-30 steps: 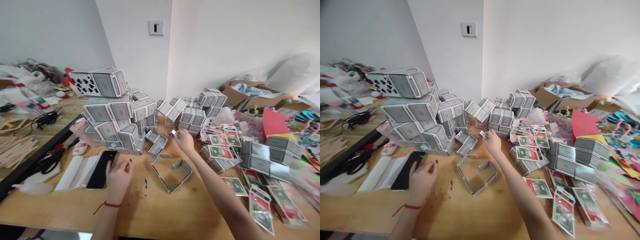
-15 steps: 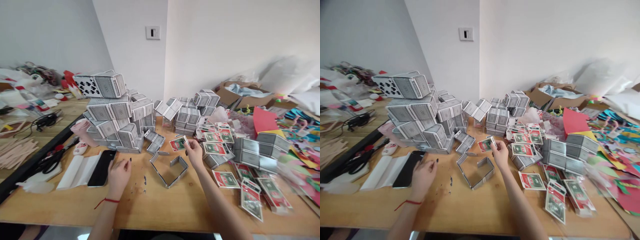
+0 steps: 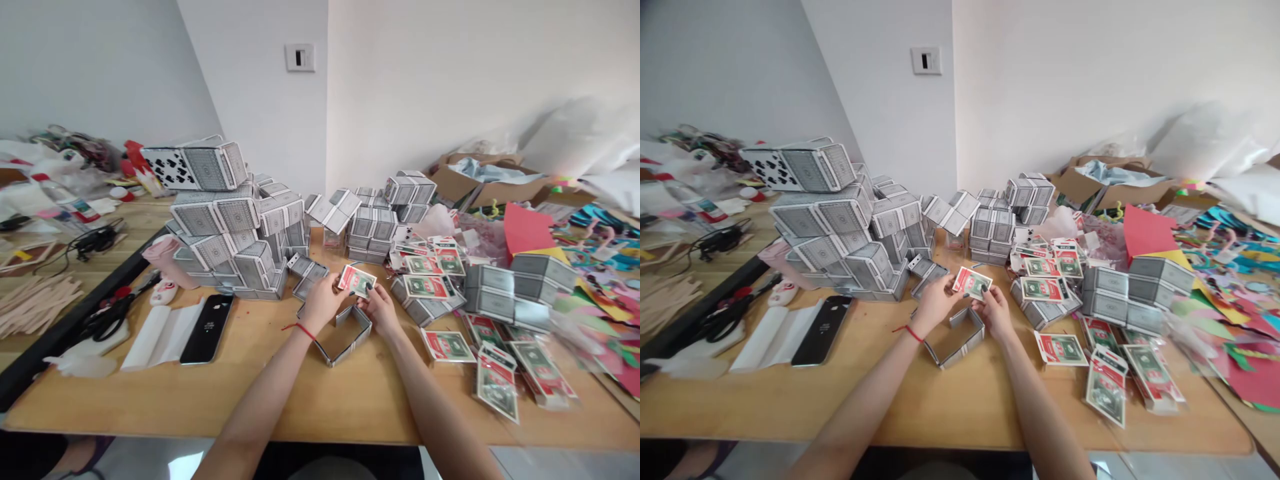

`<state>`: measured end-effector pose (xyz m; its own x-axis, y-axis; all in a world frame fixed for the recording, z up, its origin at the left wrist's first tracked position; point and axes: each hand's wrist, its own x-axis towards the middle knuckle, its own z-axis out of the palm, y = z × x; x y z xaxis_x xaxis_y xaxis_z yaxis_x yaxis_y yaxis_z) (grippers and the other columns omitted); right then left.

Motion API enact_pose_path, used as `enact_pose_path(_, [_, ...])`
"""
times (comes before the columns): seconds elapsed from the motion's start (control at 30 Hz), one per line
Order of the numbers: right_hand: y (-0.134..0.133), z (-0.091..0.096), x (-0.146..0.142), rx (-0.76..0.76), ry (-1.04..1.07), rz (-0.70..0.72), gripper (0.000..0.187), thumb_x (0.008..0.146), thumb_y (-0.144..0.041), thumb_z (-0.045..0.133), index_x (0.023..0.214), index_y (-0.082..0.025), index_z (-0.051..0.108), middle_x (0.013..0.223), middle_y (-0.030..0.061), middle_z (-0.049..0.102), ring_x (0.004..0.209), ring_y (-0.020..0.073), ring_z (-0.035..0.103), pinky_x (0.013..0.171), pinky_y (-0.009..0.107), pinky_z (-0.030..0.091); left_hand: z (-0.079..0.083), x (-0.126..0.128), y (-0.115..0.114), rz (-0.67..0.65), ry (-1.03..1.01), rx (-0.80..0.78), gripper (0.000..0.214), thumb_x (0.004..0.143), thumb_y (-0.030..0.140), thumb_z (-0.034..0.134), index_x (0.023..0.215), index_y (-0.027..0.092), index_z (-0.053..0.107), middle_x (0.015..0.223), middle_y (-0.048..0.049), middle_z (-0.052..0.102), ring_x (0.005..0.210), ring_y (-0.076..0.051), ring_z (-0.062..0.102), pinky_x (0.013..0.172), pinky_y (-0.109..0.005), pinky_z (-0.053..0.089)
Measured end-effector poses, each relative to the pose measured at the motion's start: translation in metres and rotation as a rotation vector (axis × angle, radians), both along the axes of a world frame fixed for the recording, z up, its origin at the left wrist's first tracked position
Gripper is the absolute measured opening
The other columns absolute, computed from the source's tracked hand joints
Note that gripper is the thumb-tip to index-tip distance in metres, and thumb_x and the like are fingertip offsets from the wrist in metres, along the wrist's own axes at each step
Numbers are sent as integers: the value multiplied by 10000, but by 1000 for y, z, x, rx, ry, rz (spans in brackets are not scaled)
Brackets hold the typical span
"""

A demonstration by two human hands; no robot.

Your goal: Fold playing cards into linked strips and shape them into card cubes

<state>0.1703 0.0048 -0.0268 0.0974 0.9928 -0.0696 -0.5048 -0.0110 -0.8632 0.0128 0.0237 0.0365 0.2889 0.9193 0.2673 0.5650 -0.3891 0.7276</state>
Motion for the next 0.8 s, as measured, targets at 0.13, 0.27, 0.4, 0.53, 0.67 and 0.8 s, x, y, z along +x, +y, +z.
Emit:
enact_pose_path(0.13, [-1,1,5,17,-39,-53,476,654,-338,654,1076,-305,436,844,-37,614,521,110,579,447,230,453,2,5,2,-92,-115,-9,249,815,244,464,1002,192,620,930,-63,667,791,-163,600,718,-265,446])
enact_pose_path(0.27, [-2,0,5,7,22,28,414,643,-300,670,1029,-256,530,860,-13,633,556,112,578,479,229,473,2,5,4,-67,-123,-7,227,772,221,530,969,179,633,877,-51,657,785,-156,583,724,-267,445])
enact_pose_path(0.4, [0,-1,7,-37,114,135,292,660,-286,659,938,-228,591,790,-15,651,555,108,579,477,212,465,3,1,3,-54,-22,6,391,710,257,617,1094,199,573,809,-27,633,692,-142,558,658,-254,442])
enact_pose_path(0.53, [4,-3,10,-81,108,162,216,681,-290,641,879,-211,603,770,-11,659,584,114,592,496,209,460,3,-4,0,-181,40,49,303,804,281,506,1094,233,582,903,-38,646,749,-143,574,692,-256,444])
enact_pose_path(0.67, [6,-4,10,-80,59,135,170,680,-307,638,816,-220,584,687,-40,633,507,96,552,444,197,419,0,-9,0,-183,52,90,283,843,217,434,1070,214,604,979,-57,654,851,-153,587,773,-272,441])
enact_pose_path(0.8, [3,-2,10,-51,16,187,222,663,-314,658,849,-248,557,693,-61,607,504,90,535,481,214,442,-4,-12,0,-164,-3,70,296,842,161,411,1047,206,619,1006,-55,657,877,-145,597,802,-272,443])
